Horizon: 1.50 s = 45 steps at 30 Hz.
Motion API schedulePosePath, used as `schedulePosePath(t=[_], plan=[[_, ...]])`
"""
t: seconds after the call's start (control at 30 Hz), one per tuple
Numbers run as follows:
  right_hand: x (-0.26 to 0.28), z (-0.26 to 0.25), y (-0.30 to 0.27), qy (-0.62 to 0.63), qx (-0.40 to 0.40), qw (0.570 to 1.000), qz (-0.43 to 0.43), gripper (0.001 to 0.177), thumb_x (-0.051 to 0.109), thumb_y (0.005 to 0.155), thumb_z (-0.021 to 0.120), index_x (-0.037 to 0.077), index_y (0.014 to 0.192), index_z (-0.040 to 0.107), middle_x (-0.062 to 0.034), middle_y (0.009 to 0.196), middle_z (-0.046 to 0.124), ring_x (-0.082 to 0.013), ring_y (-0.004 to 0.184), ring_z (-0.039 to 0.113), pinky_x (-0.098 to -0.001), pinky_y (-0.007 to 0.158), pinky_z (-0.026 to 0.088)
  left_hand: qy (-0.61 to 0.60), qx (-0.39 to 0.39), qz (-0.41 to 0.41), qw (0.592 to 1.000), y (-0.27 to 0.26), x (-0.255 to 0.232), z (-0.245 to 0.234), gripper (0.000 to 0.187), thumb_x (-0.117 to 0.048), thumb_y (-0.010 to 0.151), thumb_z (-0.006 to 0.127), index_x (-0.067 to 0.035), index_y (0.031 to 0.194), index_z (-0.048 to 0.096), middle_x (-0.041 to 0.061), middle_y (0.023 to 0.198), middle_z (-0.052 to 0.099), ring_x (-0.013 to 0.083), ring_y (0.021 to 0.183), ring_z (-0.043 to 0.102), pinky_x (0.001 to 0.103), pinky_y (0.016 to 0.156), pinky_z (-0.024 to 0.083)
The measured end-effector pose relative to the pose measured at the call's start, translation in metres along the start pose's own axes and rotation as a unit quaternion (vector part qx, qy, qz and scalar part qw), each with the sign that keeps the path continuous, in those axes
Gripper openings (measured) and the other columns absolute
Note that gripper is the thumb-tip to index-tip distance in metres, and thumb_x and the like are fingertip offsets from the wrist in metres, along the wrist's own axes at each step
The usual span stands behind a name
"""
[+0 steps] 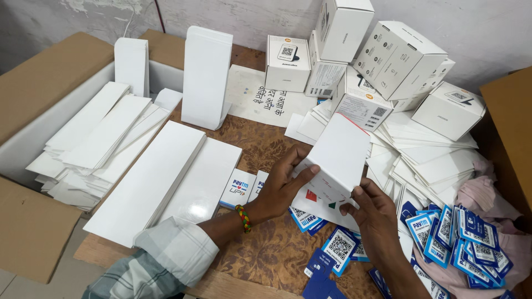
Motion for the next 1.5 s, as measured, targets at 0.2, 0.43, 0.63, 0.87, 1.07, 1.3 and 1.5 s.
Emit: schedulePosePath(t=[0.2,0.43,0.63,0.87,1.07,1.3,1.5], plan=[[-0.009,-0.003,0.002,0.005,0.014,1.0,0.009,0.021,0.018,0.098,0.064,-0.001,0.106,0.067,-0.011,0.088,0.068,-0.0166,0.083,0.06,-0.0354,0.073,0.05,0.072,-0.007,0.008,0.997,-0.002,0.003,-0.004,0.029,-0.032,0.111,0.05,-0.003,0.109,0.052,0.008,0.095,0.055,0.0125,0.09,0.055,0.031,0.081,0.05],[-0.011,-0.003,0.004,0.002,0.029,1.0,-0.011,0.014,0.01,0.093,0.069,-0.002,0.1,0.067,-0.0137,0.088,0.07,-0.0201,0.082,0.064,-0.0376,0.077,0.055,0.092,0.005,0.002,0.996,-0.002,0.003,-0.004,0.033,-0.035,0.108,0.043,-0.003,0.117,0.048,0.006,0.096,0.05,0.0122,0.086,0.052,0.031,0.078,0.048],[0.0,0.005,-0.004,0.067,0.017,0.997,-0.026,0.025,0.017,0.1,0.058,-0.004,0.1,0.071,-0.0129,0.089,0.071,-0.0173,0.079,0.062,-0.037,0.074,0.053,0.133,0.018,0.086,0.987,-0.003,-0.012,-0.008,0.034,-0.025,0.112,0.041,0.003,0.13,0.045,0.013,0.111,0.051,0.0172,0.102,0.051,0.034,0.093,0.045],[0.065,0.021,0.004,0.076,0.009,0.99,-0.121,0.01,0.002,0.097,0.063,-0.006,0.097,0.07,-0.0105,0.086,0.068,-0.0167,0.076,0.062,-0.0329,0.073,0.053,0.226,-0.033,0.118,0.966,0.016,-0.082,-0.016,0.042,-0.034,0.107,0.047,0.0,0.132,0.047,0.016,0.124,0.054,0.0253,0.118,0.057,0.039,0.101,0.049],[0.108,0.066,0.044,-0.036,0.038,0.971,-0.233,0.015,0.006,0.101,0.069,-0.004,0.091,0.069,-0.0071,0.082,0.066,-0.0136,0.075,0.064,-0.0267,0.068,0.052,0.379,-0.238,0.133,0.884,0.067,-0.103,-0.133,0.066,-0.053,0.104,0.055,0.003,0.138,0.048,0.023,0.136,0.054,0.0355,0.132,0.05,0.047,0.115,0.04],[0.063,0.162,0.131,-0.177,0.042,0.939,-0.293,0.02,0.013,0.096,0.069,-0.003,0.085,0.074,-0.0048,0.075,0.072,-0.0104,0.067,0.063,-0.0263,0.06,0.052,0.502,-0.315,-0.049,0.804,0.068,-0.039,-0.238,0.123,-0.061,0.077,0.084,0.009,0.152,0.016,0.033,0.147,0.032,0.0494,0.135,0.034,0.057,0.11,0.034],[0.026,0.207,0.189,-0.192,-0.037,0.957,-0.213,0.016,0.014,0.095,0.069,0.001,0.101,0.076,-0.0077,0.074,0.072,-0.0127,0.062,0.061,-0.0275,0.058,0.052,0.504,-0.316,-0.079,0.8,0.054,-0.006,-0.245,0.135,-0.046,0.064,0.09,0.009,0.156,0.008,0.03,0.141,0.034,0.0488,0.131,0.041,0.057,0.106,0.042]])
Point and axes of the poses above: each hand's wrist, its own y-axis towards the middle knuckle, its own z-axis out of the palm, x = y × z, the point moved 4 cm from there along y, towards the middle knuckle
